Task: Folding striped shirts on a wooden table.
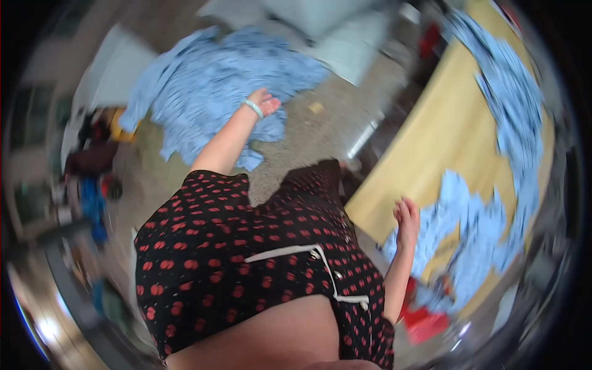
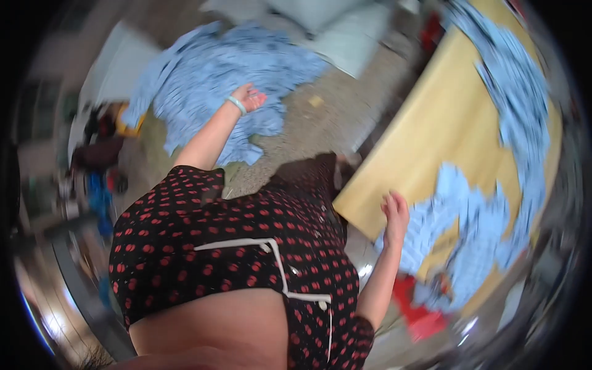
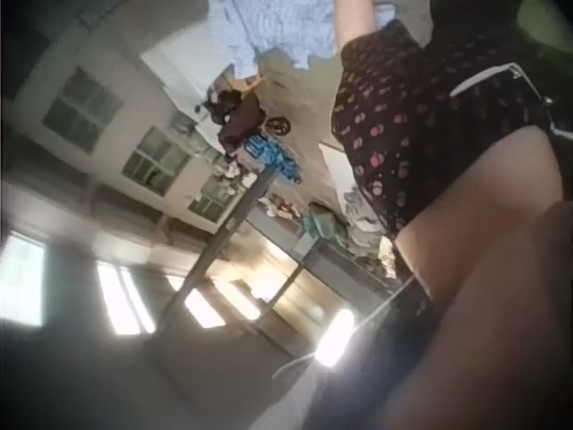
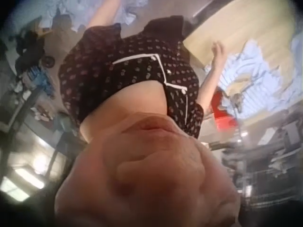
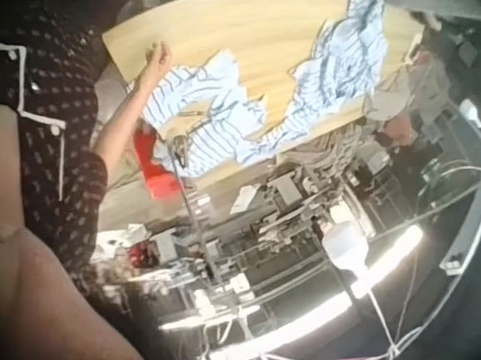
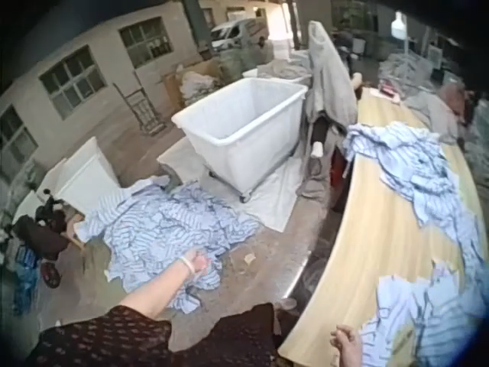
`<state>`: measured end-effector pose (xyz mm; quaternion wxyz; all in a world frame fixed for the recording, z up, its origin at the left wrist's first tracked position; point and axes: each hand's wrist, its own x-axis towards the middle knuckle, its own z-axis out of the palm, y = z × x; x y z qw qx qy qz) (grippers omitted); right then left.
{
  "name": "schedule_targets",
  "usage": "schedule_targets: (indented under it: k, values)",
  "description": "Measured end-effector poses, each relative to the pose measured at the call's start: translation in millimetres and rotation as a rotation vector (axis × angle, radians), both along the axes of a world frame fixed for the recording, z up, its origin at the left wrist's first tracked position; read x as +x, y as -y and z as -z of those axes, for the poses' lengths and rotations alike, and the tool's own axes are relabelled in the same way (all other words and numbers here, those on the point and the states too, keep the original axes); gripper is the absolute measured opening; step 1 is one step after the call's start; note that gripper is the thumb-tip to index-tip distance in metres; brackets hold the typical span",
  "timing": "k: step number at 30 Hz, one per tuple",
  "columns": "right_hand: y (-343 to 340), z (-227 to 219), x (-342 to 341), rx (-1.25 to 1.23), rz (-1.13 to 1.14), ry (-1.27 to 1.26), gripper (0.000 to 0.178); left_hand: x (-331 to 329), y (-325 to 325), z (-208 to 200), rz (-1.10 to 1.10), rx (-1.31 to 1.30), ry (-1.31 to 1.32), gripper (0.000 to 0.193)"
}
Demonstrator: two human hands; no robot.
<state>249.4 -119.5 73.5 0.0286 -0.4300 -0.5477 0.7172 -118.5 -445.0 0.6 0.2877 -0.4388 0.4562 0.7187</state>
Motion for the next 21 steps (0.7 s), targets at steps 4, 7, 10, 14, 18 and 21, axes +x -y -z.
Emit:
schedule_targets:
  k: [4,7,10,14,18,21]
  values:
    - [-14.5,17.7,25.1,0.074,0.079,0.144,0.019,59.8,-148.4,5.8,0.863,0.152,0.044,0.029]
    - [-17.8,37.9,57.7,0.111,0.296,0.139,0.020,104.1,-226.0,-27.3,1.523,0.005,-0.383,0.028]
    - [-25.8,49.6,80.7,0.270,0.459,0.173,0.020,127.7,-287.6,-11.2,1.930,-0.030,-0.866,0.030]
    - [-46.0,47.3,84.5,0.749,0.447,0.517,0.017,156.8,-358.9,-13.0,2.132,-0.044,-1.192,0.031]
    - [-82.5,46.6,63.0,1.068,0.404,0.499,0.015,184.5,-427.4,-11.6,2.303,-0.009,-1.356,0.027]
    - [-104.8,60.6,37.9,1.245,0.288,0.448,0.014,204.6,-477.4,-9.6,2.288,0.123,-1.433,0.026]
